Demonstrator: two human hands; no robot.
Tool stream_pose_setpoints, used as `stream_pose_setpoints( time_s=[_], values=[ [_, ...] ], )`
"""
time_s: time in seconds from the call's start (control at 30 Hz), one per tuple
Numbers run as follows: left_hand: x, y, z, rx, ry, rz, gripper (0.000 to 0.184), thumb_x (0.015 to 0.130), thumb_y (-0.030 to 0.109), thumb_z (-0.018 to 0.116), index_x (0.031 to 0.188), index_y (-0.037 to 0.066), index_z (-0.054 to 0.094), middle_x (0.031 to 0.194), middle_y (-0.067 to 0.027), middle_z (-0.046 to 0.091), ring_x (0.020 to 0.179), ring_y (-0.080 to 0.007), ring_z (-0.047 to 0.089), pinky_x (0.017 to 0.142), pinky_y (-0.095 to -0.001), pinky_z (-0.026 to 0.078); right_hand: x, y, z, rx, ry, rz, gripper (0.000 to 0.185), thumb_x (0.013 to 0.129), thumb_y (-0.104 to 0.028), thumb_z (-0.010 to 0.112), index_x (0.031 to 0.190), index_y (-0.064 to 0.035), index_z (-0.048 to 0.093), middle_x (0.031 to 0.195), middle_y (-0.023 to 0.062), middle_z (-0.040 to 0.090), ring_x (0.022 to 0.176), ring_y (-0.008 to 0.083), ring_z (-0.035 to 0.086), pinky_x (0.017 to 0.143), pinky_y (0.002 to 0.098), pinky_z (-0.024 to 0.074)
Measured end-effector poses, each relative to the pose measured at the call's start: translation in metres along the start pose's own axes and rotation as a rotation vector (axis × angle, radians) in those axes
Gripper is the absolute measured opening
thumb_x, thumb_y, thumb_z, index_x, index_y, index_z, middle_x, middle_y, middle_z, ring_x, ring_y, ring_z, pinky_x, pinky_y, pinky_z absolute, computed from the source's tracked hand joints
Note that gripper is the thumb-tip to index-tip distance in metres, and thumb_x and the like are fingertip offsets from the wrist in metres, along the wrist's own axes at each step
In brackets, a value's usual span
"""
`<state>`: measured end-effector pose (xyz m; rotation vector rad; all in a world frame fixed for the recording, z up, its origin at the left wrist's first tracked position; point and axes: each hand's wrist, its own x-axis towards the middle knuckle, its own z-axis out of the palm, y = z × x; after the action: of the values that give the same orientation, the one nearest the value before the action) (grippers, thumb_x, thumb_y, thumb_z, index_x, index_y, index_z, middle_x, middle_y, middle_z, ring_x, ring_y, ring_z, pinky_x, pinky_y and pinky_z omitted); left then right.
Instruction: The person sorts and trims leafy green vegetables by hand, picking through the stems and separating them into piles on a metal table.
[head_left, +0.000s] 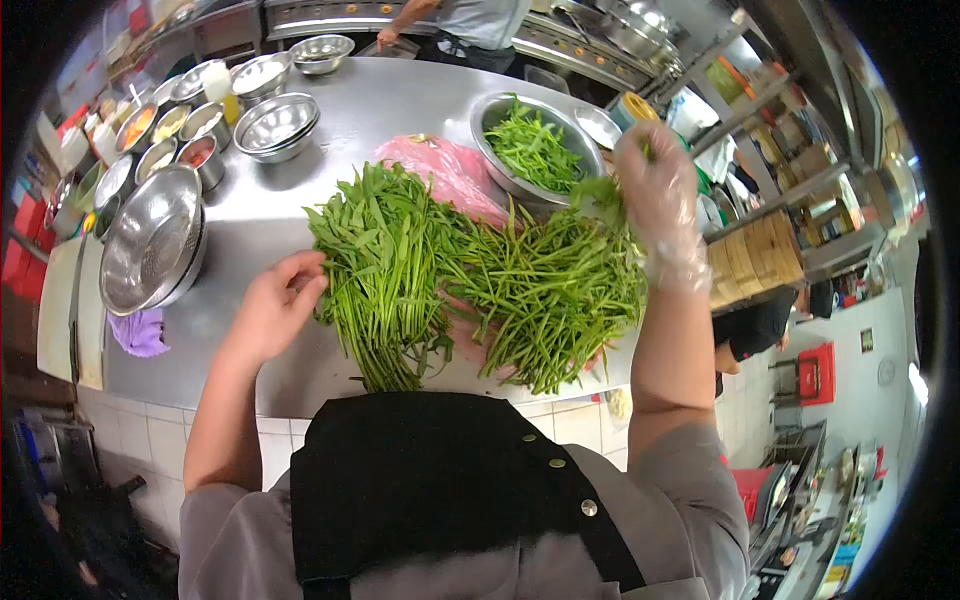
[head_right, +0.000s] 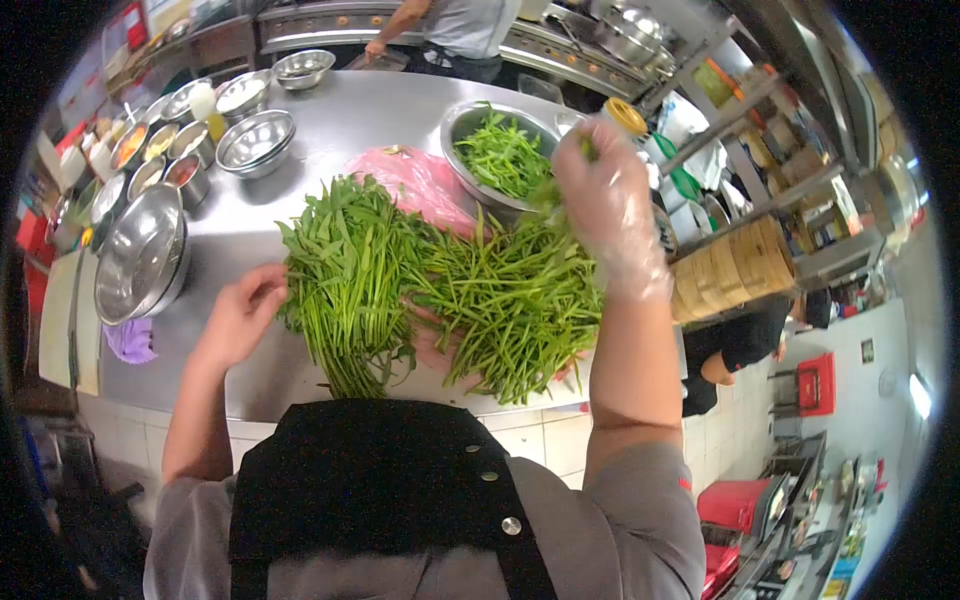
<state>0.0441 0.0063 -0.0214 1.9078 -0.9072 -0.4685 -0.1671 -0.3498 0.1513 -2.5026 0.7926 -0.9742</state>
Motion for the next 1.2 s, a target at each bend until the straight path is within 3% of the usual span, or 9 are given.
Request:
stream_pose_setpoints(
  time_s=[0.13,0.23,0.33,0.43,0.57,0.7,0.9,1.03,1.2],
  values=[
    [-0.031,0.002,-0.016,0.052,0.101,-0.172,0.032,0.101,0.013,0.063,0.130,0.000,0.062,0.108,-0.0105,0.071,0.100,-0.0164,0.067,0.088,-0.0317,0.054,0.080,0.010,0.027,-0.176,0.017,-0.110,0.044,0.092,-0.033,0.061,0.123,-0.0016,0.066,0.112,0.0268,0.071,0.105,0.0424,0.068,0.092,0.0448,0.0514],
    [-0.055,0.008,-0.021,0.062,0.184,-0.239,0.032,0.101,0.014,0.064,0.129,0.000,0.062,0.108,-0.0088,0.071,0.101,-0.0147,0.066,0.089,-0.0307,0.053,0.111,0.050,0.093,-0.291,-0.362,0.000,0.057,0.092,-0.042,0.062,0.135,-0.0040,0.061,0.123,0.0259,0.068,0.115,0.0419,0.065,0.101,0.0456,0.0484],
    [-0.069,0.018,-0.024,0.054,0.269,-0.224,0.030,0.101,0.016,0.065,0.126,0.000,0.065,0.104,-0.0070,0.071,0.096,-0.0131,0.066,0.086,-0.0290,0.052,0.108,0.108,0.146,-0.431,-0.498,-0.242,0.064,0.093,-0.043,0.062,0.145,-0.0067,0.053,0.132,0.0252,0.065,0.123,0.0414,0.062,0.108,0.0446,0.0458],
    [-0.070,0.010,-0.020,0.055,0.270,-0.264,0.026,0.101,0.016,0.065,0.122,0.000,0.067,0.098,-0.0060,0.071,0.091,-0.0125,0.065,0.082,-0.0286,0.052,0.096,0.091,0.138,-0.427,-0.438,-0.192,0.071,0.093,-0.047,0.063,0.150,-0.0087,0.048,0.135,0.0243,0.063,0.126,0.0414,0.060,0.109,0.0444,0.0452],
    [-0.048,0.003,0.016,0.087,0.138,-0.108,0.018,0.099,0.017,0.067,0.106,0.001,0.072,0.090,-0.0076,0.070,0.082,-0.0142,0.064,0.077,-0.0307,0.052,0.055,0.053,0.108,-0.333,-0.246,-0.170,0.061,0.095,-0.043,0.064,0.144,-0.0073,0.055,0.131,0.0256,0.065,0.123,0.0398,0.062,0.106,0.0431,0.0480],
    [-0.007,0.017,0.075,0.223,0.041,0.158,0.022,0.093,0.023,0.069,0.093,0.001,0.068,0.091,-0.0183,0.069,0.085,-0.0369,0.067,0.078,-0.0440,0.054,-0.039,0.007,0.105,-0.054,-0.347,-0.137,0.047,0.093,-0.033,0.067,0.128,-0.0014,0.066,0.122,0.0239,0.069,0.117,0.0388,0.065,0.103,0.0415,0.0500],
    [0.025,0.012,0.098,0.596,0.056,0.217,0.026,0.088,0.028,0.072,0.092,0.003,0.064,0.093,-0.0188,0.065,0.088,-0.0409,0.067,0.080,-0.0495,0.054,-0.148,-0.022,0.096,0.082,-0.507,-0.231,0.030,0.092,-0.026,0.068,0.109,-0.0007,0.072,0.109,0.0219,0.071,0.104,0.0397,0.067,0.094,0.0457,0.0521],
    [0.018,-0.002,0.067,0.439,-0.065,0.065,0.023,0.088,0.024,0.070,0.093,0.002,0.067,0.091,-0.0195,0.068,0.088,-0.0405,0.067,0.079,-0.0490,0.053,-0.175,-0.020,0.076,0.083,-0.526,-0.142,0.024,0.089,-0.016,0.071,0.107,-0.0012,0.072,0.100,0.0192,0.072,0.095,0.0348,0.070,0.085,0.0415,0.0544],
    [0.007,0.016,0.019,0.082,-0.073,0.009,0.016,0.097,0.017,0.067,0.097,0.001,0.069,0.075,-0.0020,0.064,0.070,-0.0099,0.056,0.067,-0.0298,0.048,-0.190,-0.013,0.071,0.110,-0.419,-0.122,0.019,0.090,-0.012,0.071,0.104,-0.0003,0.071,0.096,0.0175,0.072,0.088,0.0315,0.070,0.081,0.0385,0.0549]
  ],
)
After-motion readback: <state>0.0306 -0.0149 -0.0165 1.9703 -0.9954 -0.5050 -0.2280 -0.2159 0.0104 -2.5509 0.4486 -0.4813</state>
